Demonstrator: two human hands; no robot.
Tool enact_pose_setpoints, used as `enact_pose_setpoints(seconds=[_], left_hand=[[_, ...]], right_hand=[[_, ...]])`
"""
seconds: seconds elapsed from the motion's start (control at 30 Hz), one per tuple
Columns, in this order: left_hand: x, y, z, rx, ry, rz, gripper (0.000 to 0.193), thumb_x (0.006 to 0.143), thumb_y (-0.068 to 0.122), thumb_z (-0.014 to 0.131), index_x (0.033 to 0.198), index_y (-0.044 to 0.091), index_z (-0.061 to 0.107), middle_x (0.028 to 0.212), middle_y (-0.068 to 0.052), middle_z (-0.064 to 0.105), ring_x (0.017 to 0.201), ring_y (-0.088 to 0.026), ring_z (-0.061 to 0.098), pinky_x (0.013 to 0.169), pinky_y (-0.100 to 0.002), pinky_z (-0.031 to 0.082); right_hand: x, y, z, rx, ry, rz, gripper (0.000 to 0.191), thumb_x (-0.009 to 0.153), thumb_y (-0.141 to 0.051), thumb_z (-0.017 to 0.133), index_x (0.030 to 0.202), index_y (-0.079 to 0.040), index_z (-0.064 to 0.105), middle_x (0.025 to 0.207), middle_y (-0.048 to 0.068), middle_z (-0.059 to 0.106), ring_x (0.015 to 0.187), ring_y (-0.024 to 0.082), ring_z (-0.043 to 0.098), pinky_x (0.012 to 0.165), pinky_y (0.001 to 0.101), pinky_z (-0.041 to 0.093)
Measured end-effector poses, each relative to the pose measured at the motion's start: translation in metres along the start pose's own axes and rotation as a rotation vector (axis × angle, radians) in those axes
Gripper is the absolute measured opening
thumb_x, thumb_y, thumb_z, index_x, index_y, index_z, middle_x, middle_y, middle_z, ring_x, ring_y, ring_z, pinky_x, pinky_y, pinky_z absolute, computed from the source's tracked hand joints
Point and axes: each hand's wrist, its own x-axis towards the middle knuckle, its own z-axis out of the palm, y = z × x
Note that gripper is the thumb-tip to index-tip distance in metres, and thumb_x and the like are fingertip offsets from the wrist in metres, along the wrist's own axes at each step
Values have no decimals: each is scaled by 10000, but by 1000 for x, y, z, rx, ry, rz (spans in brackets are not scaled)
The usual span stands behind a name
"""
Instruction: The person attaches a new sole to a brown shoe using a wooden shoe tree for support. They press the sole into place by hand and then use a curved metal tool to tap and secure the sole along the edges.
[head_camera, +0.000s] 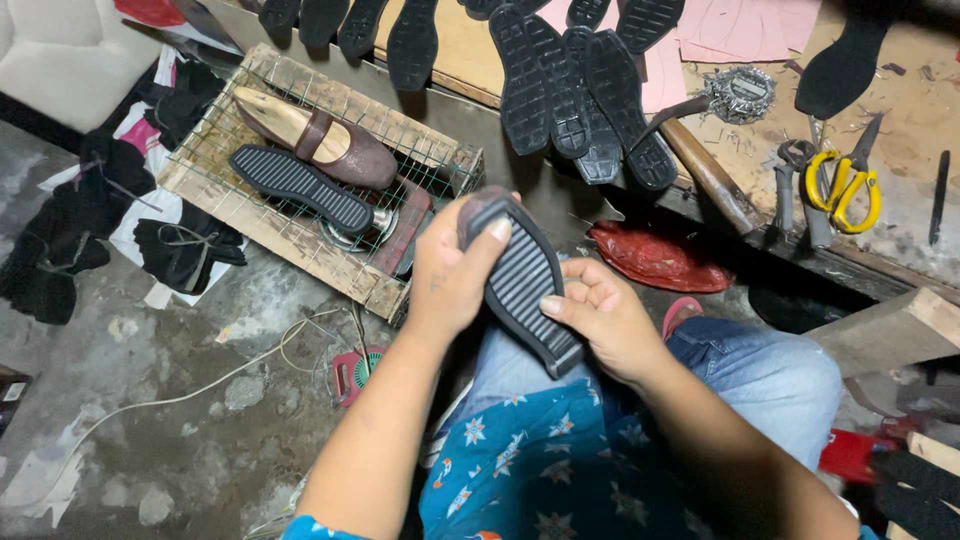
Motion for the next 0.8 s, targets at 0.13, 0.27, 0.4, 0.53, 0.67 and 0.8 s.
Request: enact_pose_setpoints(seconds=[0.13,0.27,0.4,0.53,0.67,0.8], left_hand=[[35,-24,-17,-374,145,-186,194,1003,130,652,1148,1,667,1014,-40,682,899,-134,644,832,-304,541],[52,-39,-29,-508,220,-289,192,988,143,643,1108,-3,673,953,-53,690,828,-157,669,768,-323,574],[55,-43,-34,-543,271,-312,195,1002,153,644,1103,-13,664,954,-71,693,821,-173,676,761,-337,579],[56,-46,-37,-557,315,-330,180,993,153,642,1095,5,652,952,-72,692,823,-178,682,759,-345,583],[57,-52,-42,-590,345,-342,190,992,160,643,1101,6,649,957,-73,693,826,-182,684,765,-348,587],[55,-57,-48,-594,367,-355,196,988,164,640,1095,0,654,959,-83,701,831,-191,694,771,-357,592]], right_hand=[[5,-19,-13,-322,-58,82,594,773,-52,798,1307,-44,538,1095,74,725,977,128,685,859,298,544],[6,-23,-21,-572,-45,6,887,641,-145,888,1418,-70,468,1160,93,680,1055,155,656,934,309,509],[10,-13,-21,-899,-12,-172,860,624,-229,914,1368,-26,535,1259,131,623,1190,222,600,1027,344,457],[14,-2,-20,-915,-8,-214,808,666,-244,884,1370,-23,554,1261,149,611,1217,243,594,1066,353,440],[13,2,-17,-872,-22,-243,759,698,-204,868,1364,-19,554,1296,132,624,1240,217,591,1074,346,432],[5,-5,-11,-711,-19,-138,756,709,-175,852,1380,-28,535,1268,95,651,1187,174,606,1029,308,461]])
